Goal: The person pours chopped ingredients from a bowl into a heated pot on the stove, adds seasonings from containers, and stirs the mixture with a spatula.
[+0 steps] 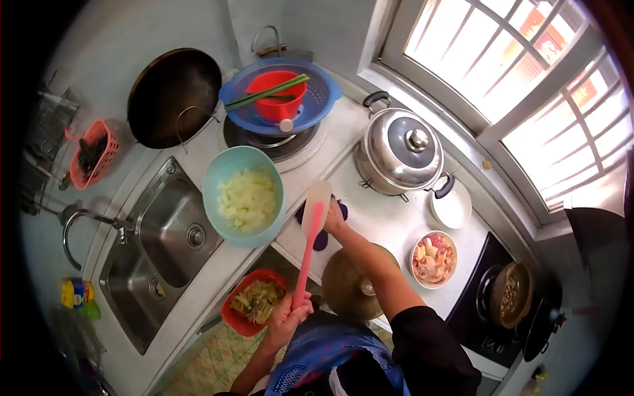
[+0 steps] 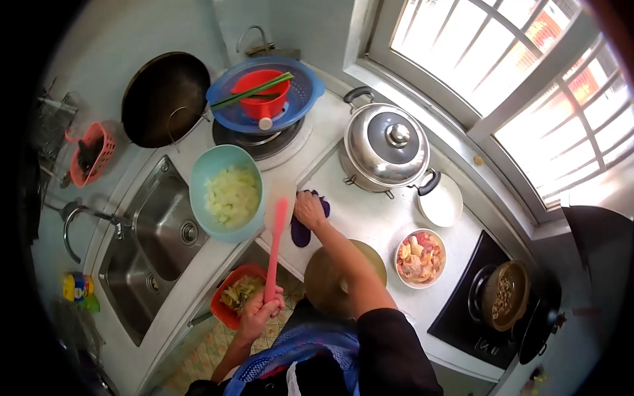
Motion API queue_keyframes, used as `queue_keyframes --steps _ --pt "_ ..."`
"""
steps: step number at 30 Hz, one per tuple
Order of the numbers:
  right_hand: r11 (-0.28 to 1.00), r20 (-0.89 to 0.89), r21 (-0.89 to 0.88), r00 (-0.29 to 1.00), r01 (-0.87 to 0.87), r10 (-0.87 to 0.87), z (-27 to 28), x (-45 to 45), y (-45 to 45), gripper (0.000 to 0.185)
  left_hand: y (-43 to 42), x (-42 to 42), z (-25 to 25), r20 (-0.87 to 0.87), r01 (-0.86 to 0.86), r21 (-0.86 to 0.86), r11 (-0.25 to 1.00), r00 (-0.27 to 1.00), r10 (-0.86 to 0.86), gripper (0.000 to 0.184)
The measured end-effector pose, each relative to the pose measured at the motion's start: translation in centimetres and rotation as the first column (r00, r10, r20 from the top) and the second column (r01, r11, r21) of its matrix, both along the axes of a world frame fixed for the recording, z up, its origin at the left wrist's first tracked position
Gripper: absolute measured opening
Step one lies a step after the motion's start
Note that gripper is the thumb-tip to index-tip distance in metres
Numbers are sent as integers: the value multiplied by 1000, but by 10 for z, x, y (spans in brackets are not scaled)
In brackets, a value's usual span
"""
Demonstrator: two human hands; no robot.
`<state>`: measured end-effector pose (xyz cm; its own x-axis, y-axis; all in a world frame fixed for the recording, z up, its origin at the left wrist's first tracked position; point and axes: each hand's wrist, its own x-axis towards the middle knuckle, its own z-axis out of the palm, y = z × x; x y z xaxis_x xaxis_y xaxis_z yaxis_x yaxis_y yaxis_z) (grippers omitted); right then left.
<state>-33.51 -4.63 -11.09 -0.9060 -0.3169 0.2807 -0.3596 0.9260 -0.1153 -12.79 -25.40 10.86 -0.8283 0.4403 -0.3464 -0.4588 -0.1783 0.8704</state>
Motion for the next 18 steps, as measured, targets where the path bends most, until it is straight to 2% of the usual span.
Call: queue_keyframes --steps 1,3,5,7,8,9,11,12,14,15,16,17,18 --pt "989 31 -139 998 52 -48 1 1 -5 17 1 -7 0 -12 9 -4 1000 1000 -9 24" --pt "945 94 -274 983 177 -157 8 5 -16 22 7 -17 -3 -47 37 7 999 998 -37 25" --pt "972 -192 -97 954 213 -228 41 39 -20 33 16 -24 -2 -63 83 25 996 995 -81 25" --pt "902 25 -332 958 277 -285 97 94 -14 42 30 -28 -3 -79 139 54 989 988 -135 25" --pt "694 202 -681 971 235 -130 115 125 3 43 37 -27 -5 -78 173 43 984 982 -169 25" --pt "436 443 -802 896 408 -25 144 165 14 43 46 -26 -8 -79 206 31 978 976 -203 26" --pt "192 443 -884 895 425 59 189 233 29 44 67 -19 -14 -107 301 -7 954 948 -300 27" --pt "145 434 -894 899 423 52 201 259 30 47 79 -16 -19 -103 415 -25 909 904 -416 30" --pt "-104 378 -921 926 376 0 217 296 29 42 118 4 -12 -264 507 -59 860 823 -503 33" --pt "-108 370 -925 928 365 -34 217 307 32 42 135 17 -19 -305 548 -54 834 787 -537 33" --pt "-161 388 -920 889 358 -242 217 316 35 37 154 29 -23 -344 587 -50 808 749 -566 33" --pt "-214 401 -916 806 340 -435 217 328 39 32 170 40 -24 -361 641 -118 758 683 -635 32" --pt "-213 389 -921 796 326 -465 216 340 47 32 186 50 -18 -374 664 -115 739 660 -651 32"
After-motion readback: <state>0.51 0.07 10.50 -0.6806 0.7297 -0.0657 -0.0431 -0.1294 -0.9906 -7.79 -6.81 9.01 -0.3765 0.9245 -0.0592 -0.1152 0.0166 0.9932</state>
